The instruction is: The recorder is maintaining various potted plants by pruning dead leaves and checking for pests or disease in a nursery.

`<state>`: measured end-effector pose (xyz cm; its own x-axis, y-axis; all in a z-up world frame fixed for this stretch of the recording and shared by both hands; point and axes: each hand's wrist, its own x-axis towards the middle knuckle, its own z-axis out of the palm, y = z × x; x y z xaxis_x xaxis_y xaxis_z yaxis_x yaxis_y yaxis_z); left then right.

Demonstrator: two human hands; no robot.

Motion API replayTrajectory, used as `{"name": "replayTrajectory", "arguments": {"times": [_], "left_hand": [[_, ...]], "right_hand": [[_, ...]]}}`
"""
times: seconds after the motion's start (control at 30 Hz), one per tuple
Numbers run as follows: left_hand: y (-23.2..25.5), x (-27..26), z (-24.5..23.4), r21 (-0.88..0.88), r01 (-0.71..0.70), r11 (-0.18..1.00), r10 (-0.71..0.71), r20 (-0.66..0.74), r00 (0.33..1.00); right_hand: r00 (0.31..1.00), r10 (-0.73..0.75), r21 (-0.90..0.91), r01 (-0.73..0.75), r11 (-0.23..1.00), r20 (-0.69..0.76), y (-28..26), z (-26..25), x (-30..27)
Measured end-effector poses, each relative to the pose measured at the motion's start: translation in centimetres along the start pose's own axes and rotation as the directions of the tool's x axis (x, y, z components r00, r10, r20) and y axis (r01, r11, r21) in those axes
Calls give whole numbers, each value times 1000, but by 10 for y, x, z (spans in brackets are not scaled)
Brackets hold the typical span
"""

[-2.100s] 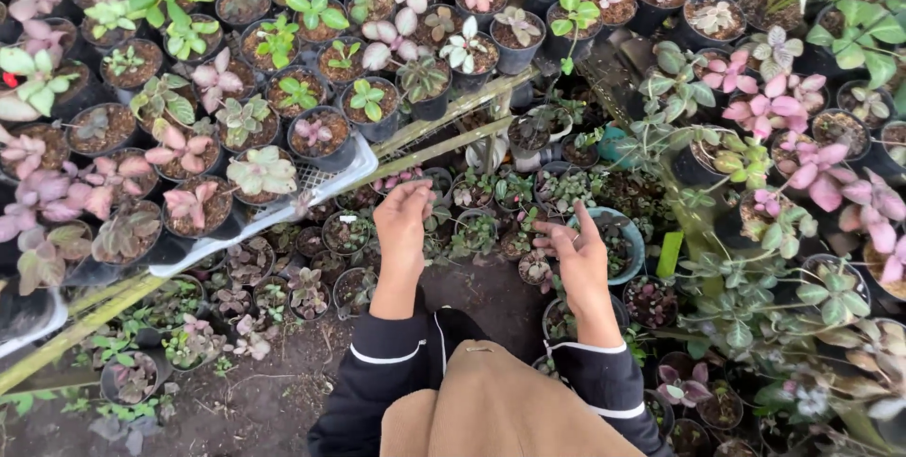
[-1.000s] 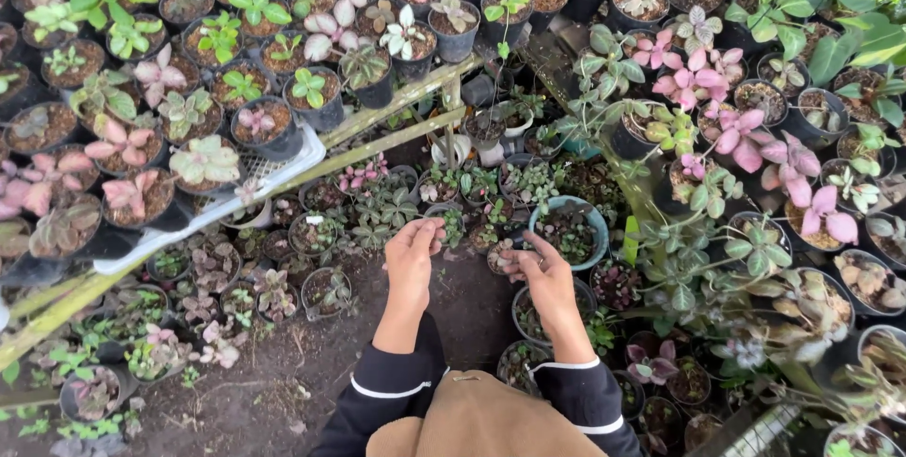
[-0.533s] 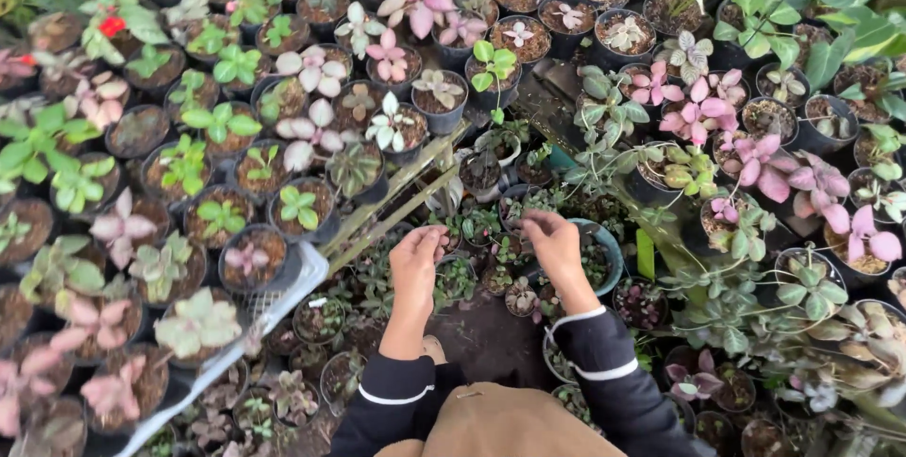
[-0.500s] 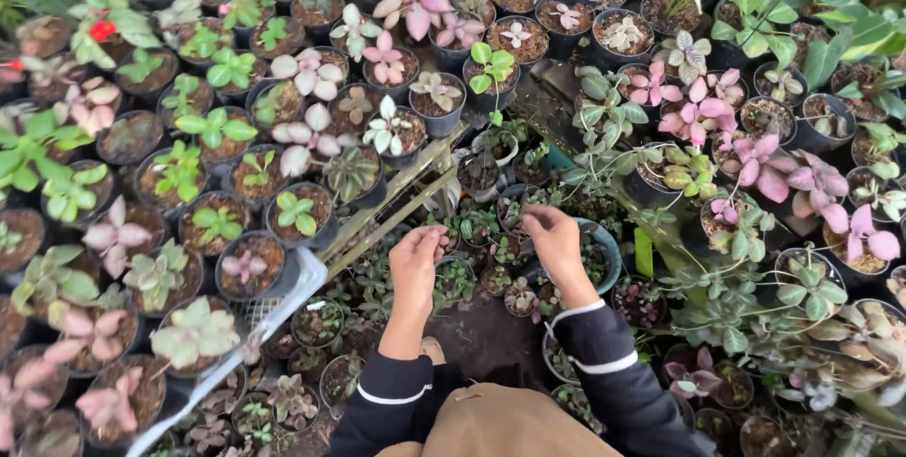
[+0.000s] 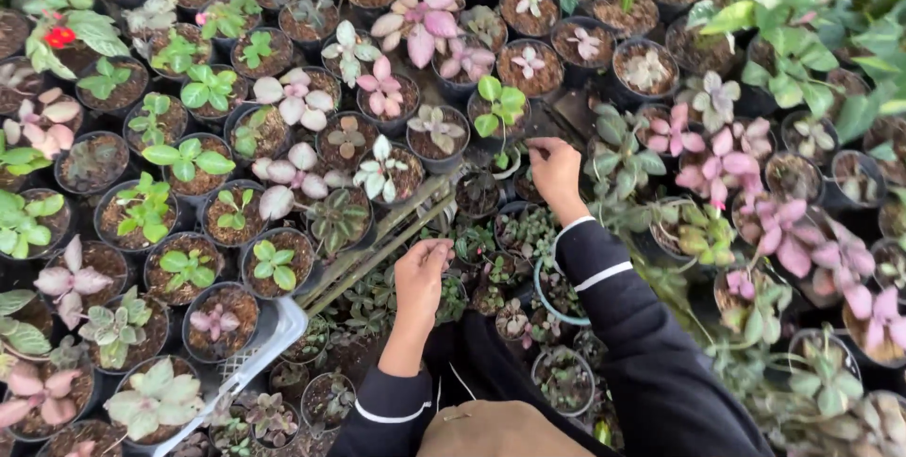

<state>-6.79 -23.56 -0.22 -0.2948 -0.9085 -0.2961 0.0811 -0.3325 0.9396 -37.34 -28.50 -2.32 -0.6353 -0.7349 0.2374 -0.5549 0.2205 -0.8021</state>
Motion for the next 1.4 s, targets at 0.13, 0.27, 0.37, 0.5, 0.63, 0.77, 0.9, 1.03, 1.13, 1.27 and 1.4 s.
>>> {"name": "replayTrajectory", "arguments": {"times": [0.13,0.27,0.37,0.5,0.63,0.77,0.9,1.03,1.13,1.27,1.4], "left_hand": [[-12,33,20,-27,-10,1000,10,-33,999],[-27,65,48,44,-28,999,30,-45,999],[-32,90,72,60,-29,998,31,-32,999],[-6,114,103,240,30,970,-19,-45,999],[-22,153,127,347,-86,934,106,-40,994],[-26,189,147,512,-306,803,362,-12,932],[-7,215,168,677,-260,688,411,-69,909],[12,225,182,772,-128,623,335,-115,935],[1,232,183,823,-141,551,399,-111,910],[-1,234,183,783,-161,600,434,-149,888],[5,237,181,779,-171,603,423,-130,897]], "right_hand": [[929,-365,-159,370,916,56,11,13,44],[866,-449,-233,493,838,219,25,17,56],[872,-417,-236,474,848,256,37,10,63],[902,-394,-160,421,893,173,48,8,76],[923,-329,-57,346,937,199,42,3,88],[962,-219,50,214,976,164,55,7,86],[978,58,43,-68,997,199,94,16,68],[908,69,3,-77,997,414,94,31,55],[844,157,-54,-151,987,513,104,53,47],[832,55,305,-263,915,552,136,84,38],[744,245,317,-525,790,622,105,58,35]]}}
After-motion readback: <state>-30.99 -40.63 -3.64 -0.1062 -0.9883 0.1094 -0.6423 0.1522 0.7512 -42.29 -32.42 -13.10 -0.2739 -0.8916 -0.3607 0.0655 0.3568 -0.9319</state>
